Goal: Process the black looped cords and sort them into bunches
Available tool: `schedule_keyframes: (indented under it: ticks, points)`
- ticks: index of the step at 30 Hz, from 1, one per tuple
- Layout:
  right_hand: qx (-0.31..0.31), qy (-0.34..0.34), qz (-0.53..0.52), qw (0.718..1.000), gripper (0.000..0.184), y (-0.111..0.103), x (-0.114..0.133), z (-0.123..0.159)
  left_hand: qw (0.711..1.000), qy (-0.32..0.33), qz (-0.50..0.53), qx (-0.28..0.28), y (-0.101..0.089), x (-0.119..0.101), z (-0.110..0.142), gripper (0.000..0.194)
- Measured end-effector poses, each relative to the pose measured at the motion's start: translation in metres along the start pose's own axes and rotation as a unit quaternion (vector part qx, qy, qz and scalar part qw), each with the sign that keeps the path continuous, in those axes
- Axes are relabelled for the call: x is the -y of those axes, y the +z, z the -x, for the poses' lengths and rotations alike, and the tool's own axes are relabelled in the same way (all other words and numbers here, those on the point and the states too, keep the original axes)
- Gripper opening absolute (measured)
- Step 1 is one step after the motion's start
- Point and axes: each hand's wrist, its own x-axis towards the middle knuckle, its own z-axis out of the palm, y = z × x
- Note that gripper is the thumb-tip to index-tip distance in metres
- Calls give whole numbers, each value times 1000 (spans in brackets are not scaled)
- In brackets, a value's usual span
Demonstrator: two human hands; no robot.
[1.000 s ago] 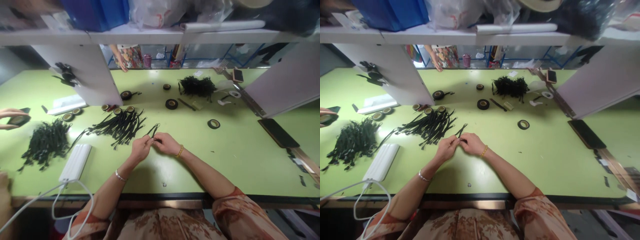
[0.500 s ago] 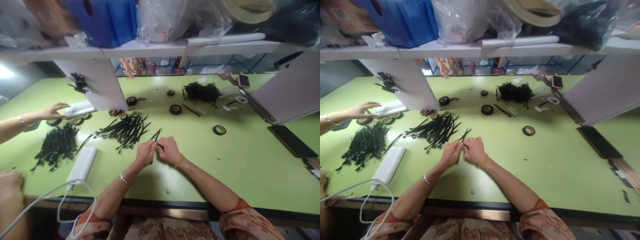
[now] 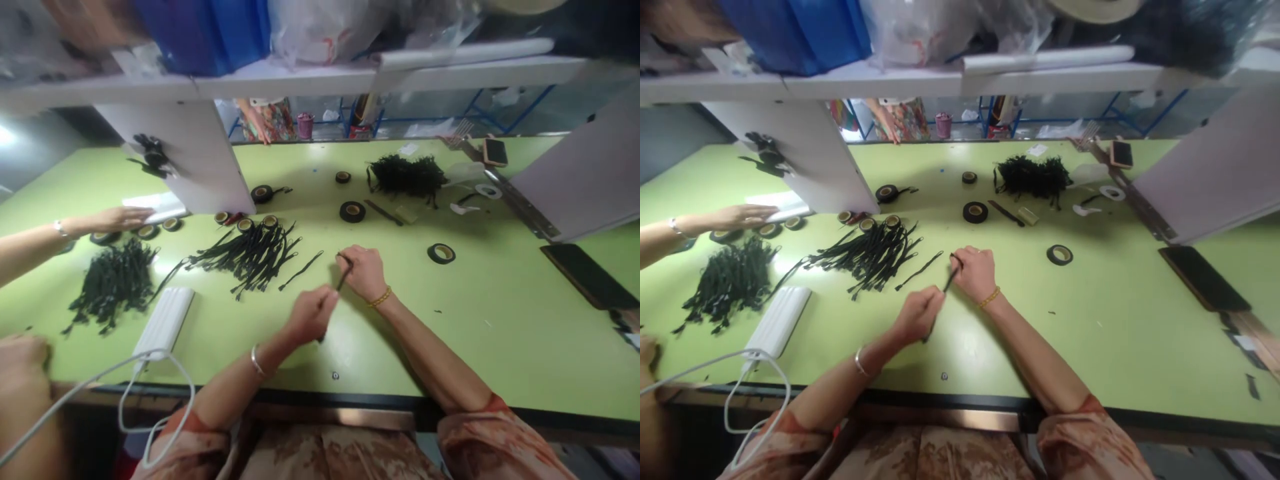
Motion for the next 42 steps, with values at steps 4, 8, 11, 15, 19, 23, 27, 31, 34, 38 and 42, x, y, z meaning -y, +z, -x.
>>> schedule_keyframes:
  ticks: [4, 8, 11, 15, 19, 23, 27, 31, 34, 38, 42]
  points:
    - [16, -46, 51, 997, 32, 7, 3, 6, 971, -45, 233, 23, -18, 22, -17, 41]
    - [54, -55, 66, 995, 31, 23, 4, 7, 936, -92, 338, 24, -31, 31, -23, 45]
    - [43, -71, 42, 996, 33, 25, 1, 5, 933, -110, 341, 33, -33, 30, -21, 48]
    - [12, -84, -10, 996, 25, 16, 2, 4, 938, -135, 318, 42, -33, 30, -19, 49]
    - [-4, -60, -218, 974, 27, 1, 10, 3, 937, -155, 310, 49, -35, 30, -20, 49]
    - [117, -60, -526, 841, 30, -6, 19, 5, 933, -162, 317, 59, -34, 26, -19, 50]
    - [120, 16, -639, 760, 32, 2, 23, 6, 927, -168, 330, 59, -32, 24, -19, 48]
    - [60, 70, -661, 745, 37, 10, 22, 3, 928, -151, 339, 31, -30, 26, -20, 48]
    - [30, 85, -666, 741, 39, 12, 20, 2, 953, -108, 281, 13, -30, 28, -21, 40]
    - [16, 78, -657, 750, 38, 14, 19, 3, 970, -90, 226, 5, -28, 28, -19, 37]
    - [58, 10, -626, 777, 35, 13, 18, 4, 962, -108, 250, 0, -26, 29, -19, 41]
